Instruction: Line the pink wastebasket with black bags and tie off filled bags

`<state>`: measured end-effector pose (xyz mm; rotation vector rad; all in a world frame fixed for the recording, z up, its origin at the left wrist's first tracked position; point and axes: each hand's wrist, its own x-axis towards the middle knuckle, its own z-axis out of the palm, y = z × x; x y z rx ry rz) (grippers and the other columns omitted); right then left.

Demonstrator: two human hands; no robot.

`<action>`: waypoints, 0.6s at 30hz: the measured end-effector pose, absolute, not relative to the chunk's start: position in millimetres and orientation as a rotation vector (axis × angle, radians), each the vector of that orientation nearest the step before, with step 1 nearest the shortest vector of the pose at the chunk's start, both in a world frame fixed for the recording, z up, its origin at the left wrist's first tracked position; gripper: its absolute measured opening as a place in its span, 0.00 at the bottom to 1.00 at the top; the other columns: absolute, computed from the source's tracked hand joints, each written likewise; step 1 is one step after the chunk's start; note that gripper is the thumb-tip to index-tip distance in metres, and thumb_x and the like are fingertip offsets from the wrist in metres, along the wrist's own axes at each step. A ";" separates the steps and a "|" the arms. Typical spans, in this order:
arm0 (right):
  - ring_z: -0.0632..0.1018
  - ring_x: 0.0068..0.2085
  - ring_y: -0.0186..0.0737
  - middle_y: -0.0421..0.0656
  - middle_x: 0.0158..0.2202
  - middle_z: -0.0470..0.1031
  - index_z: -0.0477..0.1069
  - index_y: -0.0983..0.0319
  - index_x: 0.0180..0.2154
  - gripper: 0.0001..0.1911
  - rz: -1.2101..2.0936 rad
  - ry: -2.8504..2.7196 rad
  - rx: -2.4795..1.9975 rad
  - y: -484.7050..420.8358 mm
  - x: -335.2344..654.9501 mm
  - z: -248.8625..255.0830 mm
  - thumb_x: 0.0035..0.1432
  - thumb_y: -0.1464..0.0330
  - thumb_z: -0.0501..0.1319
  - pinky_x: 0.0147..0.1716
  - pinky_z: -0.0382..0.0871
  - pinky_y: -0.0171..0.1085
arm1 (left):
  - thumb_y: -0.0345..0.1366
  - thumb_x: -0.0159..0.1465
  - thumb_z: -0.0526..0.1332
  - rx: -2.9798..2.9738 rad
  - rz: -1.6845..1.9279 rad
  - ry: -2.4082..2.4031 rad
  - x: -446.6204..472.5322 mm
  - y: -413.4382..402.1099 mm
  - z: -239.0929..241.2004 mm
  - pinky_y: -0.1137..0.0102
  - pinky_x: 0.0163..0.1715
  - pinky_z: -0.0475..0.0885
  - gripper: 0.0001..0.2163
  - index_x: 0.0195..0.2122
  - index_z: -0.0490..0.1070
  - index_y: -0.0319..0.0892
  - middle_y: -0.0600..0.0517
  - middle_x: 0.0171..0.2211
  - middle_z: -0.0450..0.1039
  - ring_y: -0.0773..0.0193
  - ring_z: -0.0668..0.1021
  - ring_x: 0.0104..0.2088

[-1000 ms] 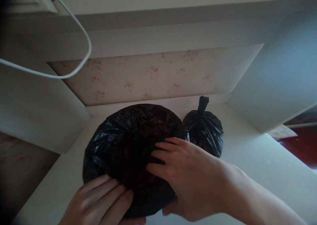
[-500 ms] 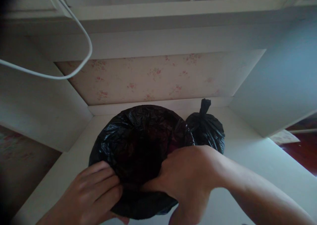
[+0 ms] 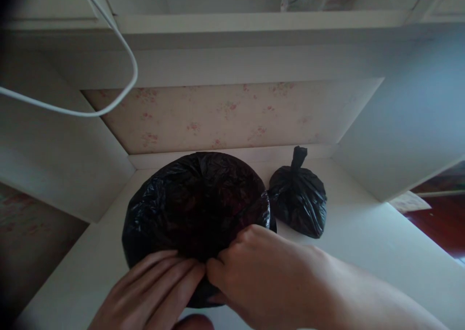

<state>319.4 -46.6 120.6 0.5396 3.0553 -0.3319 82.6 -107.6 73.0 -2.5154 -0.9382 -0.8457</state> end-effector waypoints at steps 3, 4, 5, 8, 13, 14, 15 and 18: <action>0.74 0.26 0.39 0.39 0.31 0.79 0.74 0.61 0.38 0.02 -0.204 3.041 0.489 -48.5 315.1 119.9 0.65 0.70 0.63 0.22 0.51 0.43 | 0.53 0.73 0.56 -2.445 -0.895 -1.028 93.4 -106.9 69.1 0.65 0.32 0.72 0.23 0.30 0.76 0.40 0.54 0.22 0.77 0.64 0.79 0.24; 0.73 0.25 0.39 0.38 0.30 0.78 0.73 0.61 0.36 0.03 -0.178 3.046 0.492 -49.0 315.2 118.8 0.65 0.70 0.63 0.22 0.49 0.43 | 0.53 0.72 0.57 -2.442 -0.885 -1.025 90.9 -105.9 69.3 0.64 0.30 0.71 0.24 0.28 0.74 0.40 0.55 0.21 0.74 0.64 0.78 0.23; 0.72 0.25 0.39 0.38 0.29 0.77 0.73 0.61 0.35 0.04 -0.168 3.057 0.502 -49.4 315.9 117.0 0.65 0.70 0.63 0.22 0.49 0.43 | 0.53 0.72 0.57 -2.440 -0.878 -1.004 86.1 -104.4 70.1 0.64 0.29 0.71 0.24 0.27 0.73 0.40 0.54 0.20 0.73 0.64 0.78 0.23; 0.70 0.26 0.38 0.38 0.28 0.76 0.70 0.60 0.33 0.08 -0.168 3.135 0.565 -52.1 319.3 109.1 0.65 0.75 0.60 0.24 0.52 0.42 | 0.54 0.71 0.58 -2.478 -0.910 -0.892 63.3 -96.1 74.3 0.65 0.29 0.70 0.24 0.26 0.73 0.40 0.54 0.20 0.71 0.64 0.76 0.23; 0.68 0.26 0.38 0.37 0.26 0.73 0.68 0.60 0.31 0.11 -0.122 3.348 0.612 -58.2 324.0 98.9 0.67 0.76 0.56 0.27 0.54 0.42 | 0.67 0.62 0.58 -2.727 -0.877 -0.754 17.4 -68.0 77.2 0.66 0.31 0.71 0.29 0.24 0.67 0.44 0.57 0.18 0.67 0.67 0.69 0.20; 0.69 0.27 0.38 0.37 0.26 0.73 0.68 0.59 0.31 0.11 -0.135 3.344 0.631 -58.2 324.6 99.3 0.68 0.75 0.56 0.28 0.54 0.42 | 0.69 0.59 0.58 -2.773 -0.861 -0.772 8.4 -61.8 77.2 0.65 0.35 0.72 0.30 0.25 0.67 0.44 0.57 0.19 0.68 0.66 0.71 0.22; 0.70 0.28 0.38 0.37 0.27 0.73 0.68 0.59 0.32 0.10 -0.159 3.323 0.654 -57.6 325.2 100.7 0.68 0.73 0.57 0.29 0.55 0.42 | 0.71 0.57 0.58 -2.817 -0.841 -0.798 -0.2 -56.1 77.4 0.63 0.40 0.73 0.30 0.26 0.68 0.44 0.57 0.21 0.71 0.65 0.74 0.25; 0.76 0.36 0.40 0.39 0.34 0.78 0.72 0.60 0.37 0.06 -0.223 3.270 0.657 -52.9 325.9 108.5 0.69 0.68 0.59 0.38 0.63 0.41 | 0.73 0.53 0.59 -2.893 -0.750 -0.860 -20.6 -44.6 79.6 0.55 0.58 0.69 0.31 0.31 0.70 0.45 0.53 0.31 0.79 0.59 0.81 0.39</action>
